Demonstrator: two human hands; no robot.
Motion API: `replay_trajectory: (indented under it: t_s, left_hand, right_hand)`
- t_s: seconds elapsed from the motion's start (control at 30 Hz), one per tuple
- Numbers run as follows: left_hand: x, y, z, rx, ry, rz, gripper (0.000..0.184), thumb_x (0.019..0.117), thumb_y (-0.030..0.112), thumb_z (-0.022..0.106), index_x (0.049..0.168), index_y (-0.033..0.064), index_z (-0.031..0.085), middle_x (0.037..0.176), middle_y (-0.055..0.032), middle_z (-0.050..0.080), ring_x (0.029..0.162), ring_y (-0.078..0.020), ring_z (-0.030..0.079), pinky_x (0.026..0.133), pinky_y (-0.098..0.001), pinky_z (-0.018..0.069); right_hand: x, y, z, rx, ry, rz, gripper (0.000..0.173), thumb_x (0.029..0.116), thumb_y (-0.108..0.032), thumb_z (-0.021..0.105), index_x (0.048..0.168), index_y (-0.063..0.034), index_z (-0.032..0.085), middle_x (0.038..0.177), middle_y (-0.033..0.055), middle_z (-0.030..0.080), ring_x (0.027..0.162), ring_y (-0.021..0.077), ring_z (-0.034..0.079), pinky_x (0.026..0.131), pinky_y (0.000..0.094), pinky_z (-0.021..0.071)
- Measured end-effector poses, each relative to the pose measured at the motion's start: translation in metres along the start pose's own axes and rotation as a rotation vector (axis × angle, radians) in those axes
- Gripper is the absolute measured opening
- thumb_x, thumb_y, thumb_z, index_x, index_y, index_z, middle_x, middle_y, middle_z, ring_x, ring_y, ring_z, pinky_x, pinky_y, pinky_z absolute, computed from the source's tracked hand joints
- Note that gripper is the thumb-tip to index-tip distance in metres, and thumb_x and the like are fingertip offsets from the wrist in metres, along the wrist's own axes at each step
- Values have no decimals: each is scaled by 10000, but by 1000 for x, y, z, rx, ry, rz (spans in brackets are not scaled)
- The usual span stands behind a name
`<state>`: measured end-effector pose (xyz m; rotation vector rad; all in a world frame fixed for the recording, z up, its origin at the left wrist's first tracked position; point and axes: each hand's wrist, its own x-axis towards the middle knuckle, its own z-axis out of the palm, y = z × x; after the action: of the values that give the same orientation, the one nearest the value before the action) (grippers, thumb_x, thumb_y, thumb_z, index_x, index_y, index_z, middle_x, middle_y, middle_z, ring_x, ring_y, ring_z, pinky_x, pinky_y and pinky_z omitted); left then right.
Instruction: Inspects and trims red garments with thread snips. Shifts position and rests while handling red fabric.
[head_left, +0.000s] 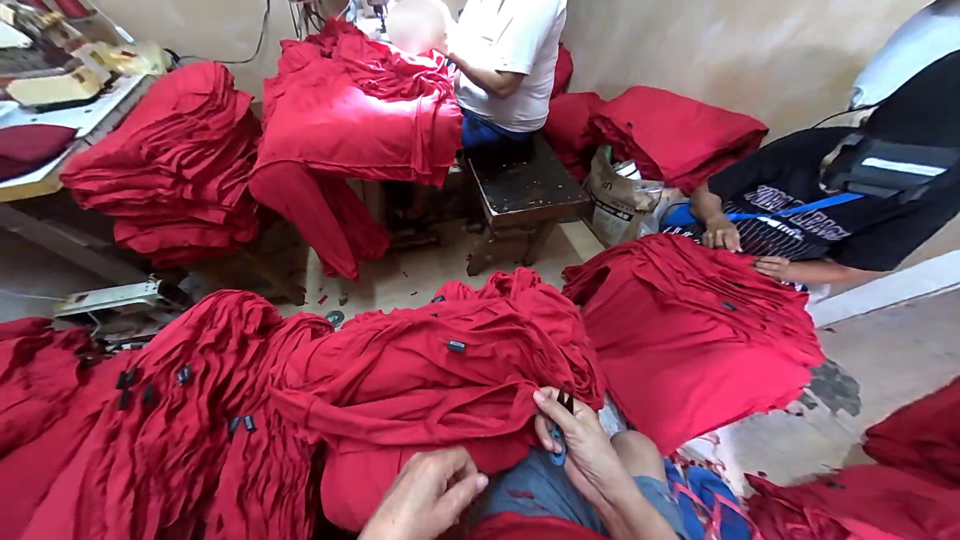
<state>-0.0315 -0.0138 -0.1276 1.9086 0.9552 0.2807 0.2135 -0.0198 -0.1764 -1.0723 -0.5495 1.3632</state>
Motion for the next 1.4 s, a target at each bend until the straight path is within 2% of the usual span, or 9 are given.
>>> replay_trajectory:
  t_s: [0.23, 0.37, 0.47, 0.63, 0.8, 0.93, 1.07, 1.17, 1.4]
  left_hand:
    - [60, 14, 41, -195, 535, 113, 295, 964, 221, 676, 1167, 7, 672, 992, -59, 682, 806, -89, 649, 709, -247, 558]
    - [74, 6, 57, -199, 643, 167, 129, 957, 135, 665, 941, 33, 742, 890, -36, 695, 756, -57, 654, 711, -209, 565]
    - [55, 3, 47, -202, 437, 154, 169, 985, 150, 630, 949, 17, 728, 904, -67, 695, 764, -97, 659, 723, -254, 570]
    - [5, -3, 15, -54, -337, 85, 408, 1069, 259, 507, 875, -20, 732, 685, -103, 678, 605, -203, 647, 645, -419, 541]
    - [-5, -4, 11, -18, 277, 99, 327, 1047, 271, 558, 913, 24, 723, 819, -77, 697, 757, -166, 677, 735, -366, 565]
    - [15, -7, 8, 147, 407, 168, 409, 955, 366, 682, 1270, 105, 674, 1243, -32, 700, 1245, -199, 592, 1055, -464, 440]
    - [13, -25, 3, 437, 380, 165, 277, 958, 432, 664, 993, 185, 784, 1006, 41, 761, 1136, -171, 661, 1060, -506, 409]
    - [-2, -29, -13, 388, 383, 149, 379, 1016, 461, 567, 872, 204, 806, 876, 62, 762, 926, -103, 693, 953, -446, 451]
    - [23, -8, 16, 272, 468, 168, 247, 972, 309, 649, 1027, 95, 760, 1052, -34, 753, 1076, -232, 677, 913, -475, 520]
  right_hand:
    - [-4, -3, 5, -120, -70, -71, 174, 999, -74, 551, 877, -67, 673, 596, -27, 614, 430, 4, 492, 423, 152, 427]
    - [-7, 0, 1, -230, -100, -142, 168, 1010, -87, 534, 880, -95, 640, 582, -67, 562, 440, -3, 478, 441, 154, 429]
    - [-6, 1, -4, -171, -67, -147, 177, 1006, -69, 520, 871, -106, 628, 580, -62, 578, 434, -6, 483, 432, 147, 424]
    - [-7, -3, -4, -135, -38, -131, 198, 985, -62, 522, 832, -111, 637, 531, -56, 559, 399, -6, 459, 401, 144, 394]
    - [-11, -9, 2, -234, -74, -142, 203, 980, -53, 518, 830, -120, 638, 550, -81, 570, 414, -11, 478, 416, 146, 420]
    - [-11, -12, 6, -356, -116, -264, 160, 984, -90, 553, 863, -130, 650, 599, -99, 583, 454, -18, 499, 444, 145, 441]
    - [3, -18, -5, -634, -35, -587, 174, 976, -187, 579, 888, -81, 685, 803, -67, 613, 626, -42, 524, 553, 119, 447]
    - [1, -26, -4, -559, -27, -455, 151, 1002, -153, 547, 927, -99, 667, 637, -106, 575, 474, -30, 489, 450, 144, 435]
    - [-7, -11, 11, -206, -93, -179, 141, 1027, -116, 506, 946, -111, 621, 607, -86, 581, 443, 5, 505, 450, 182, 473]
